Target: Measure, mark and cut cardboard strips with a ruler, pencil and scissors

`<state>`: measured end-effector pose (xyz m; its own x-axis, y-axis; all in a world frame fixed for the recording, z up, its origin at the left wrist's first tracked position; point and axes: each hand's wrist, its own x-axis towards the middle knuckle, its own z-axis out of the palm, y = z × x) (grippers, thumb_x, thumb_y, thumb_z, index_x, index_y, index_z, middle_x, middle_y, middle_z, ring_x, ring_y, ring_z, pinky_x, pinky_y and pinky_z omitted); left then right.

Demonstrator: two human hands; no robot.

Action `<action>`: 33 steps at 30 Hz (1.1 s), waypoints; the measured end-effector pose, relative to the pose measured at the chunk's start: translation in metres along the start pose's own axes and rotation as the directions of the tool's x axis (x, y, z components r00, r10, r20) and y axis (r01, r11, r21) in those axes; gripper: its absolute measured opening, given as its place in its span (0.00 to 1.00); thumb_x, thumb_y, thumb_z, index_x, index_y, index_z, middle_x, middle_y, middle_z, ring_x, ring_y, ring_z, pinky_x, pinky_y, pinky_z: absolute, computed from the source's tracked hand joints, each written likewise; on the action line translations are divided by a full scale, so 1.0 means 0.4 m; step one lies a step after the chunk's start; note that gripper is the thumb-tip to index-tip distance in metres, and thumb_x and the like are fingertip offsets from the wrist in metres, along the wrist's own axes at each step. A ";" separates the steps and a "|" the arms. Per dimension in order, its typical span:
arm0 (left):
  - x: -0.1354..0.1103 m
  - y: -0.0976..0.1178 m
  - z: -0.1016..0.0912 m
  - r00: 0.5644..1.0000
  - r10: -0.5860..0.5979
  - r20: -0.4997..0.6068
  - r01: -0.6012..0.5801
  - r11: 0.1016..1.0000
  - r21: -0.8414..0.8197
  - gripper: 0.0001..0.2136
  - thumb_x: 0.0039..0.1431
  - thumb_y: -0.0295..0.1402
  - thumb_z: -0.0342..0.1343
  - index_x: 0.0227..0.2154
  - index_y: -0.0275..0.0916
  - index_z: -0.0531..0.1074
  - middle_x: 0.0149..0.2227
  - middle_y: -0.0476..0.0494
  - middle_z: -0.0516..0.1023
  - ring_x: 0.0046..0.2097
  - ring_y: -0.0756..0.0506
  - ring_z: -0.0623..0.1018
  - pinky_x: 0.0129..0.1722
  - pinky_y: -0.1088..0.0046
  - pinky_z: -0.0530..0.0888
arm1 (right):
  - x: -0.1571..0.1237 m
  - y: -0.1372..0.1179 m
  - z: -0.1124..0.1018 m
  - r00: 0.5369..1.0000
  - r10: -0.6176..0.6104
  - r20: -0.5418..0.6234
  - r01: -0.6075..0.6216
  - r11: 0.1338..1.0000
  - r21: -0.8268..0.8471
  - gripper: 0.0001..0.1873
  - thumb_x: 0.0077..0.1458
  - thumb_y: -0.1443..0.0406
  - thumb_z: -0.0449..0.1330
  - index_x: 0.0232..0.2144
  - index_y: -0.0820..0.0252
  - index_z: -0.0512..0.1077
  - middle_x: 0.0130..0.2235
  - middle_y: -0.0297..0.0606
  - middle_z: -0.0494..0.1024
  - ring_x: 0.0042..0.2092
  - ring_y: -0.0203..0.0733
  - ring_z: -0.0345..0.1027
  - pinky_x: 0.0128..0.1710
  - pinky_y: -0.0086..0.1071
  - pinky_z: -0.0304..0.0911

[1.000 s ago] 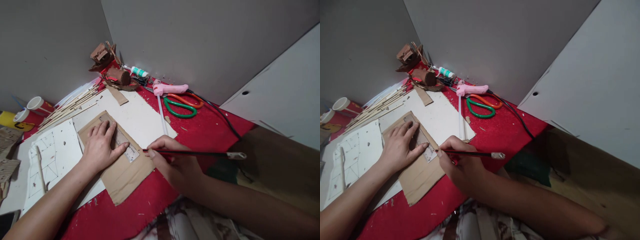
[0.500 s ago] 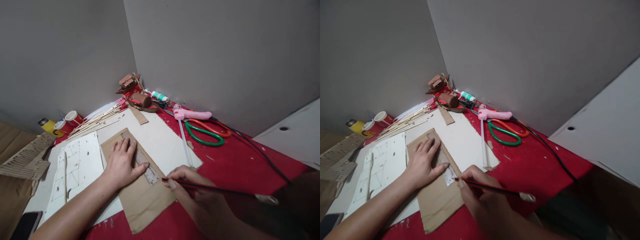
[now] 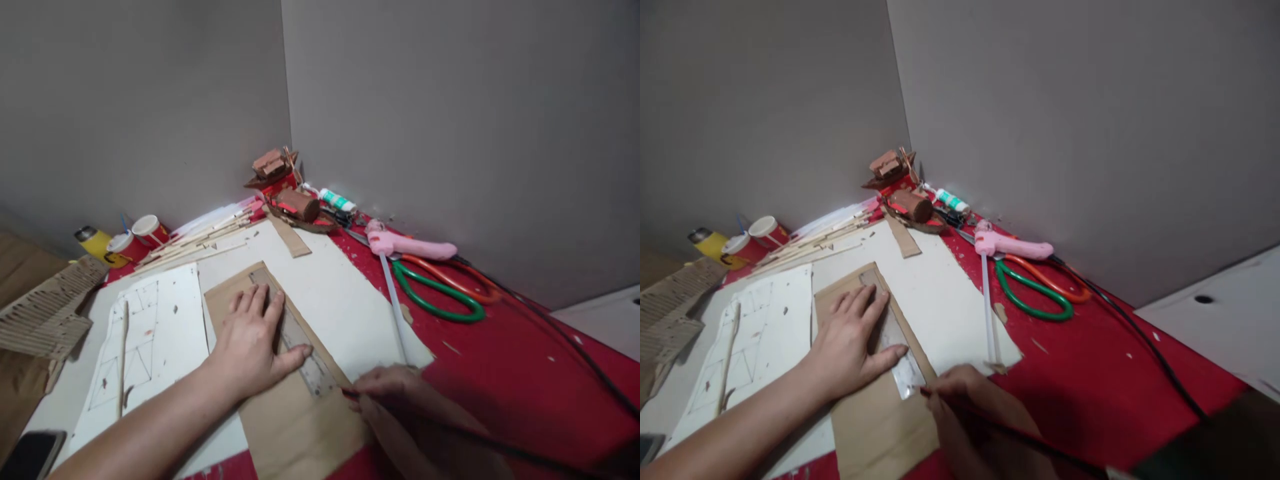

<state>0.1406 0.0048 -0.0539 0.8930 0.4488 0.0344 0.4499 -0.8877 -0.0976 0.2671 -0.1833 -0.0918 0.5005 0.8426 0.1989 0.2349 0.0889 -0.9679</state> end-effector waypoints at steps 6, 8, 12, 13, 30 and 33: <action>0.007 0.001 0.005 0.999 0.031 -0.016 -0.030 0.999 0.037 0.40 0.60 0.58 0.48 0.62 0.28 0.64 0.62 0.20 0.65 0.63 0.25 0.66 0.61 0.44 0.61 | -0.004 -0.022 -0.010 0.998 0.043 0.042 -0.037 0.991 -0.129 0.09 0.62 0.68 0.55 0.30 0.54 0.72 0.27 0.33 0.76 0.29 0.38 0.70 0.26 0.28 0.64; 0.010 0.002 0.005 0.999 0.042 -0.022 -0.041 0.999 0.035 0.40 0.59 0.58 0.49 0.62 0.28 0.64 0.62 0.20 0.66 0.62 0.25 0.66 0.61 0.45 0.61 | -0.005 -0.018 -0.009 0.995 0.057 0.078 -0.045 0.988 -0.144 0.08 0.62 0.68 0.55 0.30 0.55 0.71 0.28 0.33 0.76 0.30 0.38 0.69 0.26 0.28 0.63; 0.011 0.004 0.003 0.998 0.049 -0.030 -0.047 0.998 0.047 0.39 0.60 0.58 0.49 0.62 0.28 0.65 0.61 0.20 0.67 0.62 0.25 0.66 0.60 0.45 0.61 | -0.002 -0.015 -0.005 0.995 0.041 0.096 -0.025 0.987 -0.160 0.07 0.61 0.69 0.55 0.31 0.56 0.70 0.28 0.33 0.74 0.28 0.37 0.67 0.24 0.28 0.60; 0.012 0.004 0.003 0.998 0.048 -0.031 -0.047 0.998 0.050 0.39 0.60 0.57 0.49 0.62 0.28 0.65 0.61 0.20 0.67 0.62 0.25 0.67 0.60 0.45 0.61 | 0.000 -0.016 -0.003 0.996 0.029 0.089 -0.014 0.987 -0.159 0.07 0.60 0.70 0.54 0.30 0.56 0.69 0.27 0.33 0.74 0.27 0.36 0.66 0.24 0.28 0.59; 0.004 0.006 -0.009 0.997 0.055 -0.046 -0.052 0.997 0.058 0.38 0.60 0.58 0.47 0.60 0.28 0.66 0.59 0.22 0.69 0.61 0.26 0.68 0.60 0.45 0.61 | 0.011 -0.024 -0.005 0.997 -0.073 0.013 0.074 0.988 -0.137 0.10 0.60 0.70 0.54 0.27 0.55 0.66 0.23 0.28 0.68 0.25 0.34 0.61 0.24 0.27 0.57; 0.002 0.005 -0.008 0.998 0.054 -0.045 -0.051 0.997 0.064 0.38 0.60 0.58 0.47 0.61 0.28 0.66 0.59 0.22 0.69 0.60 0.26 0.68 0.60 0.45 0.61 | 0.012 -0.027 -0.006 0.998 -0.063 0.021 0.065 0.986 -0.155 0.09 0.60 0.70 0.54 0.27 0.56 0.66 0.23 0.28 0.67 0.25 0.34 0.60 0.23 0.27 0.56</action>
<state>0.1425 0.0029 -0.0510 0.9155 0.3956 0.0734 0.4024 -0.9009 -0.1629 0.2689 -0.1816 -0.0801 0.4671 0.8463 0.2562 0.3934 0.0606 -0.9174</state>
